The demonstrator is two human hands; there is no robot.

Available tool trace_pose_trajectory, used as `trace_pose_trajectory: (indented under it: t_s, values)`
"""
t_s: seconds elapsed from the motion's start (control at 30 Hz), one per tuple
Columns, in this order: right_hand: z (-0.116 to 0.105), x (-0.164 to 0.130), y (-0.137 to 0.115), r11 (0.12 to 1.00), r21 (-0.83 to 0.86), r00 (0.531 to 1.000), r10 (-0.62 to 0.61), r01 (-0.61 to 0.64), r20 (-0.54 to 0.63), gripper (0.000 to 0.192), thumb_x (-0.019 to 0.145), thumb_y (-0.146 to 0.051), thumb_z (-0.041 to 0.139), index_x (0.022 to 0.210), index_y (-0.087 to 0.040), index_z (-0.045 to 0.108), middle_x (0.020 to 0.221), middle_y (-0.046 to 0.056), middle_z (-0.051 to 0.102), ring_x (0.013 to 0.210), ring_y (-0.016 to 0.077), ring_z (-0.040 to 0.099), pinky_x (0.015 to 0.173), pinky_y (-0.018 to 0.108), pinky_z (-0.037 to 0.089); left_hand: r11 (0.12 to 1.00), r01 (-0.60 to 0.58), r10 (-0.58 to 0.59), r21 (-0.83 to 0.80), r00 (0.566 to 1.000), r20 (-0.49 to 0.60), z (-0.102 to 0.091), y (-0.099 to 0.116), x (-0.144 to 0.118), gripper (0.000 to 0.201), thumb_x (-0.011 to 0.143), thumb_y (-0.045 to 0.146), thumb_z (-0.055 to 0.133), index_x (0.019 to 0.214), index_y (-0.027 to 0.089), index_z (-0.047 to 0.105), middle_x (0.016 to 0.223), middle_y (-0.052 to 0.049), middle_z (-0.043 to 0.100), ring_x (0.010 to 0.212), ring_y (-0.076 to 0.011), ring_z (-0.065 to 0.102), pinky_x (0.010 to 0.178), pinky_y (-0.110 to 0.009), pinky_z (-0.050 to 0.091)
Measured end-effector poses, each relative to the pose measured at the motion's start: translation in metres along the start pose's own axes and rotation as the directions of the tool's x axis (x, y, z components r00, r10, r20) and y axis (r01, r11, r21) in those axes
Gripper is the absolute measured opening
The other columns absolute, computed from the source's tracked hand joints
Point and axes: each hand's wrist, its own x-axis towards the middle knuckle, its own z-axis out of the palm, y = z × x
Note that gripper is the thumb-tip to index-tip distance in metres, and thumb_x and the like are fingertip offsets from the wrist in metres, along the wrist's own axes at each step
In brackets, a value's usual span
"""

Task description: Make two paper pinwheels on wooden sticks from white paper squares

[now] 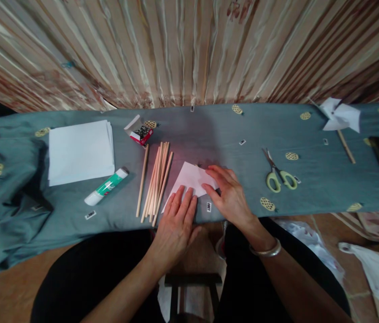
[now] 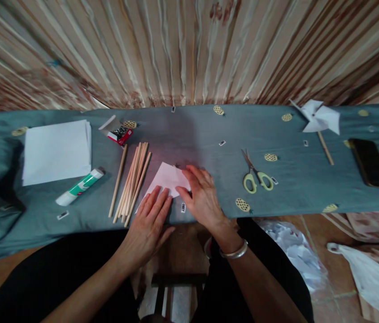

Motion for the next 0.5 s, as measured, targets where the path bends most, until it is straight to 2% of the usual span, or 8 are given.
trace_pose_trajectory:
  t_s: [0.2, 0.33, 0.5]
  values:
    - [0.001, -0.010, -0.004, 0.995, -0.093, 0.999, 0.028, -0.026, 0.021, 0.064, 0.084, -0.042, 0.065, 0.137, -0.015, 0.043, 0.146, 0.021, 0.042, 0.134, 0.0343, 0.041, 0.108, 0.054, 0.036, 0.999, 0.000, 0.000, 0.034, 1.000, 0.016, 0.001, 0.001, 0.001, 0.066, 0.085, 0.032, 0.062, 0.139, 0.001, 0.039, 0.148, -0.025, 0.040, 0.143, -0.0404, 0.024, 0.111, -0.057, 0.035]
    - [-0.004, -0.014, 0.004, 0.987, -0.135, 0.996, 0.091, -0.090, 0.003, 0.062, 0.088, -0.041, 0.060, 0.140, -0.013, 0.040, 0.147, 0.021, 0.040, 0.137, 0.0330, 0.038, 0.109, 0.054, 0.034, 0.999, 0.000, -0.001, 0.051, 1.000, 0.022, 0.000, 0.001, 0.001, 0.062, 0.087, 0.031, 0.059, 0.137, 0.001, 0.042, 0.148, -0.026, 0.039, 0.143, -0.0409, 0.024, 0.111, -0.057, 0.035]
    - [-0.020, -0.017, 0.030, 0.970, -0.170, 0.983, 0.163, -0.174, -0.081, 0.052, 0.092, -0.036, 0.051, 0.140, -0.017, 0.042, 0.147, 0.018, 0.042, 0.137, 0.0316, 0.039, 0.108, 0.055, 0.037, 0.998, -0.013, 0.011, 0.070, 1.000, 0.024, 0.000, -0.001, 0.000, 0.060, 0.088, 0.032, 0.058, 0.138, 0.002, 0.041, 0.149, -0.024, 0.039, 0.143, -0.0401, 0.025, 0.111, -0.057, 0.035]
